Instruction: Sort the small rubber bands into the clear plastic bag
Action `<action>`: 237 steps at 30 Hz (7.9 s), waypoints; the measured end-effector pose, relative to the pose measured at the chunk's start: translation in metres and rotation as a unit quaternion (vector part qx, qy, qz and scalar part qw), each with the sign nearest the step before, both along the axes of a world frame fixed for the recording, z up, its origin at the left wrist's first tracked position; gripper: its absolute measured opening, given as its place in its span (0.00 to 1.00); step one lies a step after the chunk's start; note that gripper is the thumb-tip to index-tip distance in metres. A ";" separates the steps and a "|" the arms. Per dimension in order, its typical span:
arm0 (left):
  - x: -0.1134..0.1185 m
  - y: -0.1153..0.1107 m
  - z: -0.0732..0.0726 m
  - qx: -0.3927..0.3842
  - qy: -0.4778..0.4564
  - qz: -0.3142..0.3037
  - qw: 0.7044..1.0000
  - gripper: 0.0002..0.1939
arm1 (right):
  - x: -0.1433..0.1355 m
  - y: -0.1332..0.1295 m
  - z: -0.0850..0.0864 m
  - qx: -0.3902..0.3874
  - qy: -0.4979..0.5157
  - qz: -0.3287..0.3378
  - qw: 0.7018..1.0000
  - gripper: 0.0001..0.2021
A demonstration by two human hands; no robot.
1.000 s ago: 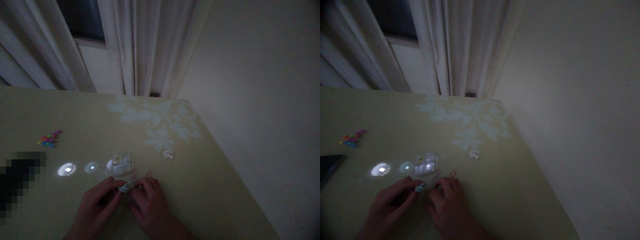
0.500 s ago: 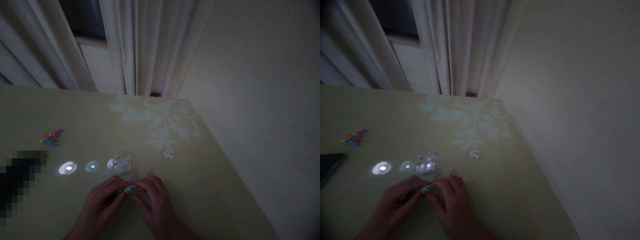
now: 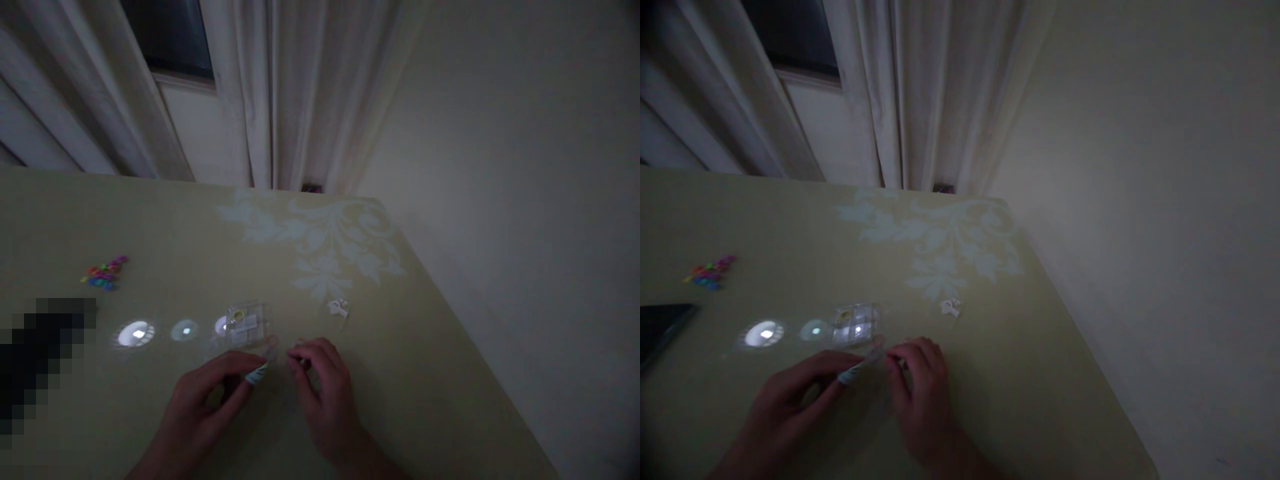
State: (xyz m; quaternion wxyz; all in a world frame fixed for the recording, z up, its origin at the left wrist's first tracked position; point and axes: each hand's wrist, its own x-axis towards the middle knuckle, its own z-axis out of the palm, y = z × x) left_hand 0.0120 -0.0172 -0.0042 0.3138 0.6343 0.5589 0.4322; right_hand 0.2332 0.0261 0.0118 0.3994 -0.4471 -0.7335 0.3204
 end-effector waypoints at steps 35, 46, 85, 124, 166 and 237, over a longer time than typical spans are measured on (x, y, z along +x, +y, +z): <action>0.010 0.008 0.004 0.088 -0.016 -0.074 0.993 0.13 | -0.006 -0.007 -0.003 0.108 0.010 0.043 0.993 0.01; -0.032 0.032 -0.009 0.078 0.202 0.117 0.969 0.30 | -0.032 0.050 0.023 0.176 -0.191 0.132 0.957 0.04; -0.012 0.037 0.004 -0.054 0.297 -0.119 0.946 0.09 | -0.008 0.029 -0.002 0.007 -0.269 0.166 0.949 0.04; -0.017 0.033 -0.058 0.090 0.434 -0.109 0.890 0.15 | -0.007 0.010 -0.016 0.042 -0.375 0.110 0.920 0.05; 0.002 0.034 0.001 0.048 -0.054 -0.055 0.996 0.13 | 0.008 0.038 0.012 -0.006 -0.052 0.011 0.999 0.01; 0.010 0.032 -0.006 0.096 -0.040 -0.052 0.993 0.08 | 0.021 0.050 -0.013 -0.081 -0.297 -0.011 0.951 0.06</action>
